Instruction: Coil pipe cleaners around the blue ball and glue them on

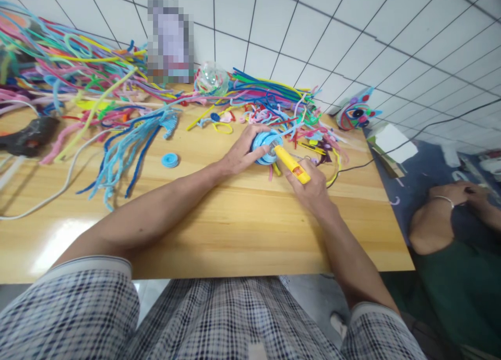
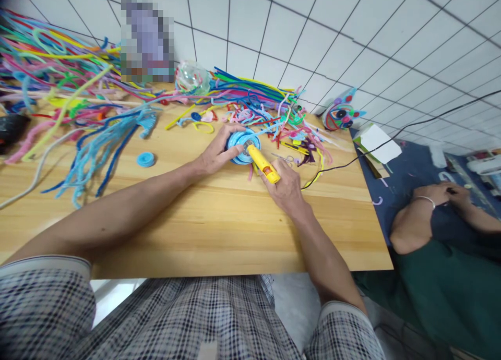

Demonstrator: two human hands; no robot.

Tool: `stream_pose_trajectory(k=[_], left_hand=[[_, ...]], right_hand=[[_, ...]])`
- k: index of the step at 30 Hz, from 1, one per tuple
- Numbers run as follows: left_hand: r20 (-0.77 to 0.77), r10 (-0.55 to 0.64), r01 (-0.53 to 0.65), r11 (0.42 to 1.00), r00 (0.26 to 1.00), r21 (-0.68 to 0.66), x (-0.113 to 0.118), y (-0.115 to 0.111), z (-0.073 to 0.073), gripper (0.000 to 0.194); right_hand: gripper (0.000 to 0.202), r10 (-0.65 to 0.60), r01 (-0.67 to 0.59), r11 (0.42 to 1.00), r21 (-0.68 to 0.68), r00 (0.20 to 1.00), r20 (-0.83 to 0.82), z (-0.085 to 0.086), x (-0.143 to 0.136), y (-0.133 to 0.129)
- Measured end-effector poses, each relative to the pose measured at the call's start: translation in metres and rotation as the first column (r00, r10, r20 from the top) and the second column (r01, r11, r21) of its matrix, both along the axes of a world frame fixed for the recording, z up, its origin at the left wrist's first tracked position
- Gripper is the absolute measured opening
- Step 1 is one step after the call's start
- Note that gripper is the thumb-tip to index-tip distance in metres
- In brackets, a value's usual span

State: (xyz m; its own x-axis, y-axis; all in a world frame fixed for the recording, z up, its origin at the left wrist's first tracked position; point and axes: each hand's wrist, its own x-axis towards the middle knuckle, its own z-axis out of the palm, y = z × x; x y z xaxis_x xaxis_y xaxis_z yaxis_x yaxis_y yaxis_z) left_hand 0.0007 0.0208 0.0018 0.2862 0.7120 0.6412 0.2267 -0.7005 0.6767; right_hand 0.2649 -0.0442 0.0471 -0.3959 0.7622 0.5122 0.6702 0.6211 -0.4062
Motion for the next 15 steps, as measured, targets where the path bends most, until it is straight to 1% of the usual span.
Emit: stream_pose_trajectory(k=[10, 15], left_hand=[[0.013, -0.009, 0.009, 1.000, 1.000, 0.009, 0.0001, 0.0009, -0.0013, 0.060], [0.000, -0.003, 0.003, 1.000, 1.000, 0.001, 0.0004, 0.0007, -0.0009, 0.063]], right_hand=[[0.032, -0.011, 0.011, 1.000, 0.001, 1.000, 0.009, 0.0028, 0.0009, -0.0004], [0.032, -0.023, 0.023, 1.000, -0.012, 1.000, 0.009, 0.0020, 0.0007, -0.0011]])
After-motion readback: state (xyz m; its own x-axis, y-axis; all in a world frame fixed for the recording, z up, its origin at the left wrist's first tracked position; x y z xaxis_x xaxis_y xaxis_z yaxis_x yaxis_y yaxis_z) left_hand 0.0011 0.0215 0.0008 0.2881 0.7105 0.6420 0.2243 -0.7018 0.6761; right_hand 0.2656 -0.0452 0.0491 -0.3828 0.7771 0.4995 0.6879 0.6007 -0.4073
